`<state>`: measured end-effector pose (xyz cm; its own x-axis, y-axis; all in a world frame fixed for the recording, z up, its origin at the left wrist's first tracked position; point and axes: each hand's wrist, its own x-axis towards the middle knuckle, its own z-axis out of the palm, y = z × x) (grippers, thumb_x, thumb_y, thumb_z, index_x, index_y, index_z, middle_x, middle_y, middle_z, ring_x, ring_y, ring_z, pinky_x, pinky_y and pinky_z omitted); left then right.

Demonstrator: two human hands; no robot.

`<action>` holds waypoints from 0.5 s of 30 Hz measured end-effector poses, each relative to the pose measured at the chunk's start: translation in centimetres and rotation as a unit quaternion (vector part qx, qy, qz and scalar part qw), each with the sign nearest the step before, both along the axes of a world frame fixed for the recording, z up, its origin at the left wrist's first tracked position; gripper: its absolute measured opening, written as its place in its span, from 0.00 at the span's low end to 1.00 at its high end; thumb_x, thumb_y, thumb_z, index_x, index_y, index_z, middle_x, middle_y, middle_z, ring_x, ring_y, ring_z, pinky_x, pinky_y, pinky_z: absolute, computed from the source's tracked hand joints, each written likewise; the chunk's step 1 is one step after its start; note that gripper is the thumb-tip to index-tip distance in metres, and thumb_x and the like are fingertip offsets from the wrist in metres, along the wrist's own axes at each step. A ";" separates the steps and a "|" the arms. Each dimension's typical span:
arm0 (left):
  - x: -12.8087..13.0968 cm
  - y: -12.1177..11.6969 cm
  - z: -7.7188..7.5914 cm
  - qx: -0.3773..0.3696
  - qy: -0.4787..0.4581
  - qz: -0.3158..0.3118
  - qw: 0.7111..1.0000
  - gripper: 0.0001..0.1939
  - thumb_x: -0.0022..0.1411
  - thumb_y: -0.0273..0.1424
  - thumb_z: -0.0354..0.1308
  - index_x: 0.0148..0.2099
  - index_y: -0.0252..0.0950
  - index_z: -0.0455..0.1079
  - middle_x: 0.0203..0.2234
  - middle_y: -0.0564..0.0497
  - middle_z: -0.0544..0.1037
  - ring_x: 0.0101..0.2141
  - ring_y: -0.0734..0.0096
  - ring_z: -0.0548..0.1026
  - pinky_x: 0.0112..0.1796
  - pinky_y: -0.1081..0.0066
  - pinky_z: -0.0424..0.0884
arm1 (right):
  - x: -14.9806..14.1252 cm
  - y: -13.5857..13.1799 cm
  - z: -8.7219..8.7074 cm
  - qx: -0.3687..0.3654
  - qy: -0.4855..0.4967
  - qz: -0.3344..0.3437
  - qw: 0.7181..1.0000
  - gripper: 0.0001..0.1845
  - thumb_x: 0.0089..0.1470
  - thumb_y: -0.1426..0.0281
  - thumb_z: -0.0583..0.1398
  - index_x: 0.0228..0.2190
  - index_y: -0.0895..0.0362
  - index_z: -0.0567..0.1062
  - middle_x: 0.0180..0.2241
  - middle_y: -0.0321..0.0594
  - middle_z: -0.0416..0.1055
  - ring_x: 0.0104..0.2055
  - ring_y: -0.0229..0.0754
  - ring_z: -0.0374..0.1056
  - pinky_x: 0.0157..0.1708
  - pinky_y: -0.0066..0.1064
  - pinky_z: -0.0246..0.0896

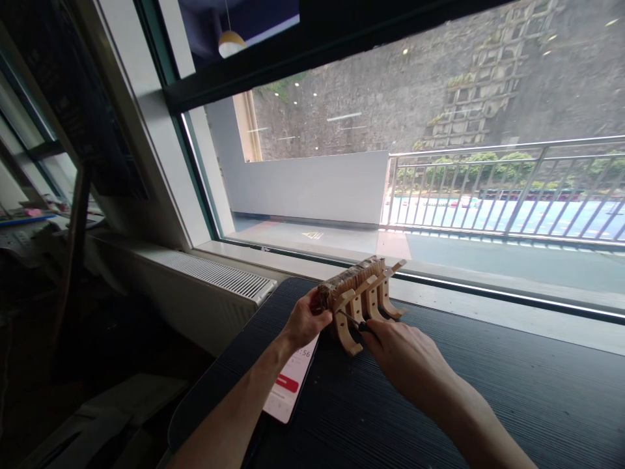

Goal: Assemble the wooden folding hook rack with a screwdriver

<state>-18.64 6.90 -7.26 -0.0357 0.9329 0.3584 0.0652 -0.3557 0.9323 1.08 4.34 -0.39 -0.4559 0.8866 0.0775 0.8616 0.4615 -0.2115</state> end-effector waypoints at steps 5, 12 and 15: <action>0.2 -0.1 0.1 -0.009 -0.001 -0.023 1.000 0.20 0.51 0.23 0.57 0.49 0.33 0.66 0.40 0.48 0.76 0.41 0.65 0.75 0.44 0.67 0.71 | 0.2 -0.6 0.3 0.005 0.012 0.033 0.999 0.07 0.52 0.73 0.52 0.29 0.56 0.70 0.29 0.41 0.73 0.31 0.44 0.70 0.23 0.31 0.41; 0.4 -0.2 0.1 -0.021 -0.001 -0.029 0.999 0.21 0.50 0.23 0.58 0.49 0.33 0.66 0.40 0.48 0.76 0.42 0.64 0.75 0.44 0.66 0.71 | 0.3 -0.6 0.4 0.000 -0.009 0.029 1.000 0.08 0.51 0.76 0.52 0.31 0.57 0.71 0.31 0.42 0.73 0.32 0.44 0.70 0.24 0.31 0.43; 0.4 -0.2 0.2 -0.017 -0.006 -0.033 0.999 0.21 0.51 0.23 0.57 0.49 0.33 0.66 0.40 0.47 0.76 0.42 0.65 0.74 0.45 0.66 0.71 | 0.4 -0.5 0.2 0.000 -0.007 0.021 1.000 0.08 0.52 0.74 0.52 0.31 0.57 0.71 0.30 0.42 0.73 0.31 0.44 0.70 0.24 0.31 0.42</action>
<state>-18.25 6.67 -7.07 0.0217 0.9447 0.3273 0.0313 -0.3279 0.9442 1.45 3.86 -0.17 -0.4939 0.8666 0.0714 0.8441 0.4975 -0.1998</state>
